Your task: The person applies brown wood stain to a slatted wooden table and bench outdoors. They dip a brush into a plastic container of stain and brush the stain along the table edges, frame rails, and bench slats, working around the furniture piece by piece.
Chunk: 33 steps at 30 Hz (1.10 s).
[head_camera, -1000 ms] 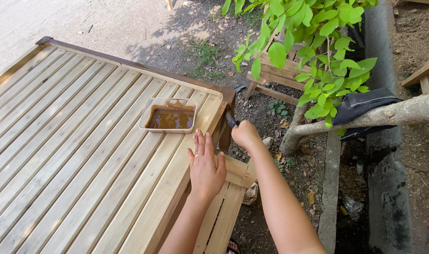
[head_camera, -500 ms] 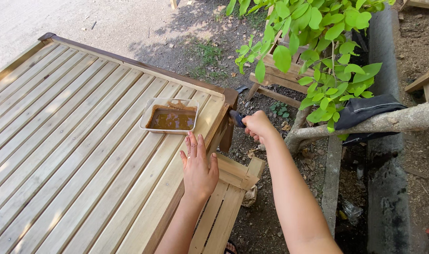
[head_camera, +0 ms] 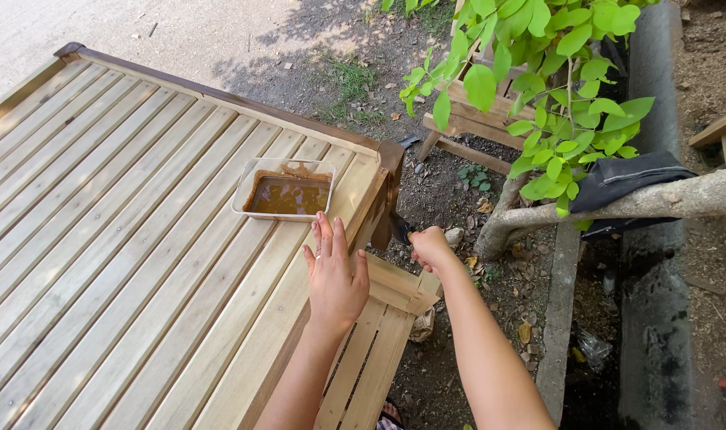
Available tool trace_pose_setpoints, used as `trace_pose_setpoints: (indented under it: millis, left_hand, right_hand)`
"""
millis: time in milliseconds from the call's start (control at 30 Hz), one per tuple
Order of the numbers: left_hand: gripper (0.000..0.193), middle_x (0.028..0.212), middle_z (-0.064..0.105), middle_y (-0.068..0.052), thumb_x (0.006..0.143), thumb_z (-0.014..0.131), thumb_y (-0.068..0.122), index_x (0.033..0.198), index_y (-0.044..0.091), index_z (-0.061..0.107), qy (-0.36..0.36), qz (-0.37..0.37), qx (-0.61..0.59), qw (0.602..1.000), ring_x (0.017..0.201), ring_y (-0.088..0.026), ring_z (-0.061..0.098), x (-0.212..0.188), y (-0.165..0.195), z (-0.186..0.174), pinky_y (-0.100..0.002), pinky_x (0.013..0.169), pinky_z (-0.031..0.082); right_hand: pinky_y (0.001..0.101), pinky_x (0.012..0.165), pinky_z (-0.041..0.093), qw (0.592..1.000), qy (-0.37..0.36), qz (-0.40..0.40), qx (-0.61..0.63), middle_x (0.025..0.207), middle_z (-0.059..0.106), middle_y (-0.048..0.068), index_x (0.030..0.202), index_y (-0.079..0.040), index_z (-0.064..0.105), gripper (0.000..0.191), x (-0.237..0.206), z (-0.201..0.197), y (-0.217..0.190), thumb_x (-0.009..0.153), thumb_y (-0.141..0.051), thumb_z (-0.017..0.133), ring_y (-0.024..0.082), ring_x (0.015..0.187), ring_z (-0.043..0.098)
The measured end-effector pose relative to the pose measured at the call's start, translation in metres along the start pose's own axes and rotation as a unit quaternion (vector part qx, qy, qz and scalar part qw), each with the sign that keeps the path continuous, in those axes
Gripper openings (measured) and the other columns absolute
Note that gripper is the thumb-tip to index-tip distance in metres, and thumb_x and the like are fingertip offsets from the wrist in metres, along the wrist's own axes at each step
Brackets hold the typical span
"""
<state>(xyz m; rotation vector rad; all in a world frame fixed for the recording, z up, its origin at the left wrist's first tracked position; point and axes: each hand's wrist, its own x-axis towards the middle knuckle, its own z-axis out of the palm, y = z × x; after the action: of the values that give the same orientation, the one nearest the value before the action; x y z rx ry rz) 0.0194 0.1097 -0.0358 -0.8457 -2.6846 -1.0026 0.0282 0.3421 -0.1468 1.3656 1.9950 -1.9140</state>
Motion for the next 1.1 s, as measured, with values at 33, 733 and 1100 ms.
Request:
trace_pose_setpoints:
  millis: [33,733,1100]
  left_hand:
    - [0.066,0.166,0.019,-0.026,0.096,0.057,0.022,0.153,-0.003,0.032,-0.001,-0.001,0.002,1.0,0.154,-0.043,0.018,0.0,-0.002,0.0,-0.065,0.117,0.017]
    - [0.067,0.167,0.015,-0.025,0.096,0.057,0.022,0.153,-0.002,0.031,-0.015,0.0,-0.007,1.0,0.154,-0.042,0.016,-0.008,-0.002,-0.003,-0.065,0.117,0.016]
    - [0.067,0.167,0.016,-0.026,0.097,0.055,0.022,0.154,-0.003,0.03,-0.023,-0.011,-0.003,1.0,0.155,-0.043,0.014,-0.02,-0.012,-0.012,-0.065,0.118,0.013]
  right_hand:
    - [0.0339,0.038,0.023,1.0,0.0,0.002,-0.008,0.063,0.056,0.01,0.083,0.0,0.056,0.029,0.006,0.005,0.001,0.098,-0.024,0.059,0.014,0.04,0.037]
    - [0.0271,0.037,0.024,0.983,-0.025,-0.135,0.124,0.065,0.054,0.003,0.087,0.002,0.057,0.026,-0.052,-0.015,-0.045,0.101,-0.019,0.053,0.005,0.042,0.035]
    - [0.0268,0.036,0.025,0.961,0.0,-0.126,0.246,0.062,0.055,0.002,0.087,-0.005,0.057,0.025,-0.025,0.05,0.005,0.103,-0.021,0.05,0.007,0.04,0.04]
